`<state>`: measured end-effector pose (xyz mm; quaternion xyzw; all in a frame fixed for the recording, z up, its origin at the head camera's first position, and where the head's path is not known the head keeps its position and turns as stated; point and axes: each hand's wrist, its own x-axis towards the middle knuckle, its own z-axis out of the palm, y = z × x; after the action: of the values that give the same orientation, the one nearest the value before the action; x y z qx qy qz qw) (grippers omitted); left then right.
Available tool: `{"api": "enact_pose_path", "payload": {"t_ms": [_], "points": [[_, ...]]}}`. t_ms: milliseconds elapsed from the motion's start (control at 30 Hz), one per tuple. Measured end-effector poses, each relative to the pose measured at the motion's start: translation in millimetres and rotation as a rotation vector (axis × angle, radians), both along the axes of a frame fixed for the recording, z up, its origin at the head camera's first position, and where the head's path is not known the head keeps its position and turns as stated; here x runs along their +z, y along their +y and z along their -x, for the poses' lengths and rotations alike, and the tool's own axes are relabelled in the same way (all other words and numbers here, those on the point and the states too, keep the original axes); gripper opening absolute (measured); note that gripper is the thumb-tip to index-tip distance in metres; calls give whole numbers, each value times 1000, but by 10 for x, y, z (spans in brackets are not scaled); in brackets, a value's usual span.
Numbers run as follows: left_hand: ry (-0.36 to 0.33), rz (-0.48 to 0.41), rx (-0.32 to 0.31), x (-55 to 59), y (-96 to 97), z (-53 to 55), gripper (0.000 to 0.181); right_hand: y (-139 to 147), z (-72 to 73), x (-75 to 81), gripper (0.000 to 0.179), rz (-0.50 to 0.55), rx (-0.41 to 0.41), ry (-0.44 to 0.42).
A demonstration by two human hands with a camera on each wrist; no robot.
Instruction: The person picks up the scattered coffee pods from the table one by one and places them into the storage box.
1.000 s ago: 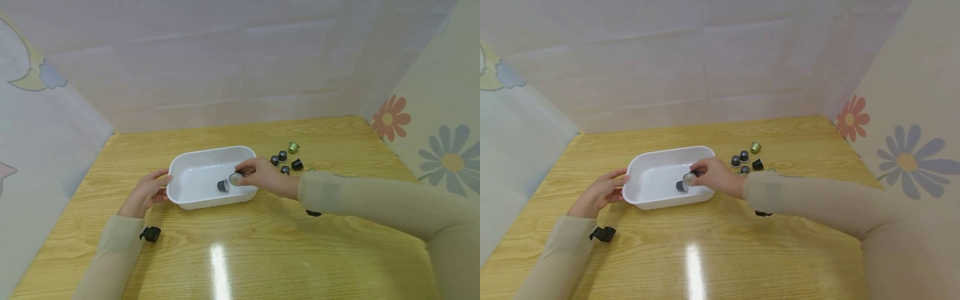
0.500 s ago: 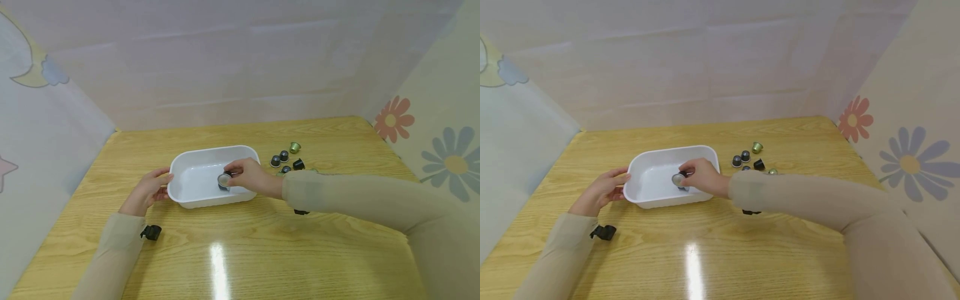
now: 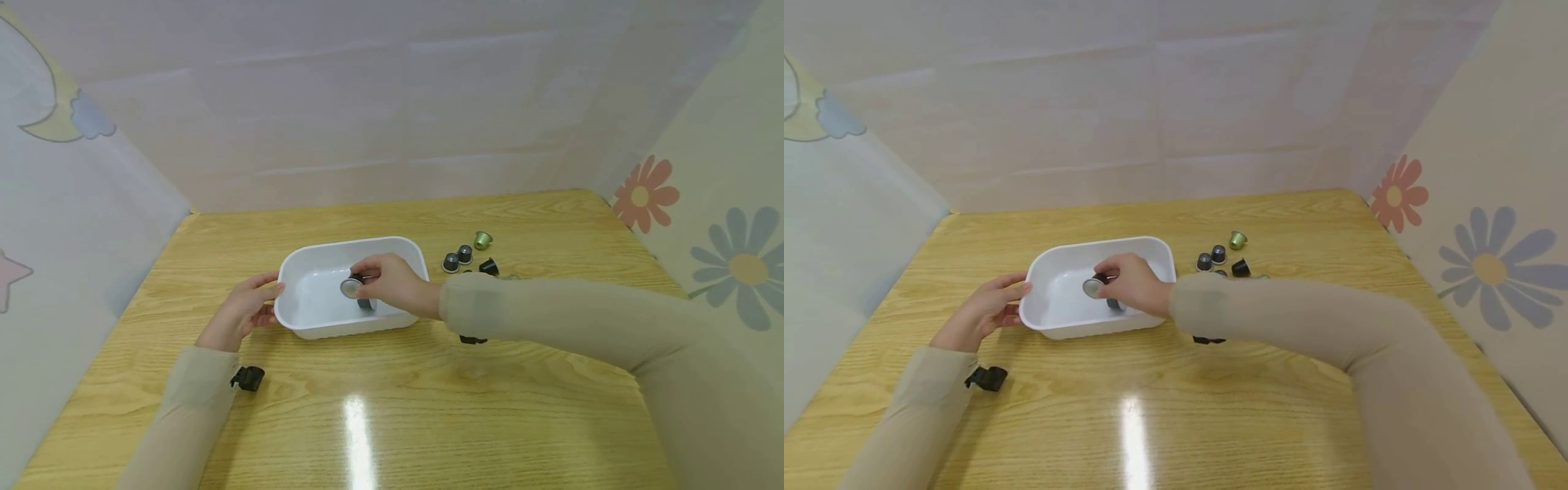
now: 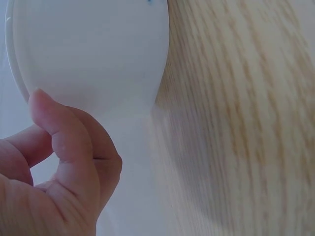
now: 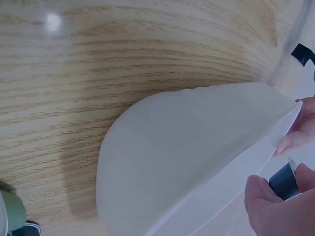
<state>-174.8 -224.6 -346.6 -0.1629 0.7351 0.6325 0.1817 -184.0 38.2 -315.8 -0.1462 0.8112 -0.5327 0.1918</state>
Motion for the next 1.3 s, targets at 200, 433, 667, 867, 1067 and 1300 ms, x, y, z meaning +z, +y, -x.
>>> {"api": "enact_pose_path", "payload": {"t_ms": [200,433,667,867,1067,1300], "points": [[-1,4,-7,27,10,14,58,-50,39,8,43,14,4,-13],[-11,12,-2,37,4,17,57,-126,147,6,44,2,4,12],[-14,14,-1,28,-23,3,57,-205,224,2,45,-5,-11,6],[-6,14,-6,31,-35,-7,57,-277,281,10,46,-13,-4,9],[-4,20,-4,31,-36,-12,56,-354,326,20,47,8,-4,2],[0,20,-11,32,-37,-20,57,-427,368,19,46,-12,-4,11]]}}
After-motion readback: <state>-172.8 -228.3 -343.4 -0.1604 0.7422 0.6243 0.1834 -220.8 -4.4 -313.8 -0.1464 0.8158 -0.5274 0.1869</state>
